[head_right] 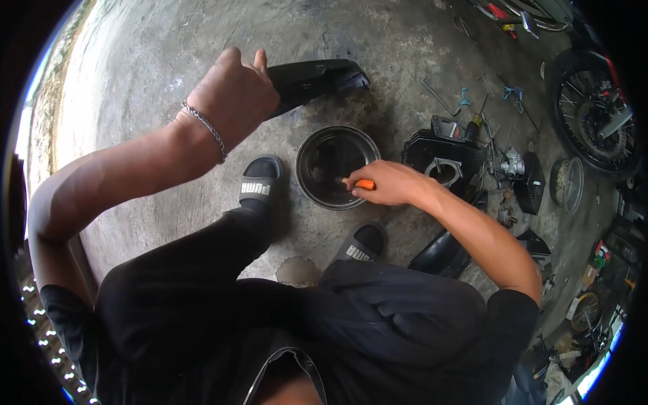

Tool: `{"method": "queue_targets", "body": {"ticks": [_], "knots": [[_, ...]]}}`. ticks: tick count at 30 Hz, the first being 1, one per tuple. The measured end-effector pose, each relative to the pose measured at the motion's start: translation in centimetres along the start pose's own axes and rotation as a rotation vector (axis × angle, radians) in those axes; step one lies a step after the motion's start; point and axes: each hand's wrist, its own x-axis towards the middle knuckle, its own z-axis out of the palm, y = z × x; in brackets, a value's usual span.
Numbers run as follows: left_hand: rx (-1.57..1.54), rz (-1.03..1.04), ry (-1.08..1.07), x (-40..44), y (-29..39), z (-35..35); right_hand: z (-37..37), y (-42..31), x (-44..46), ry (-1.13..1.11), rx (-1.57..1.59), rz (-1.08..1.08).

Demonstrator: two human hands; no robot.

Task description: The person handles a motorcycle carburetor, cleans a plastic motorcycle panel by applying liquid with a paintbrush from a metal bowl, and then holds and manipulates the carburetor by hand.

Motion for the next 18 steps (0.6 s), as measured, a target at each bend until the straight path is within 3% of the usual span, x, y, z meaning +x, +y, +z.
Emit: {"method": "queue_targets", "body": {"ticks": [3, 9, 18], "knots": [[0.126, 0.071, -0.081, -0.8, 0.8, -2.0, 0.4, 0.0, -0.1, -0.003, -0.011, 0.013], [0.244, -0.006, 0.021, -2.2, 3.2, -2.3, 1.2, 0.9, -0.4, 0.029, 0.004, -0.005], [0.018, -0.067, 0.079, -3.5, 4.2, -0.3, 0.9, -0.1, -0.4, 0.002, -0.099, 0.001]]}}
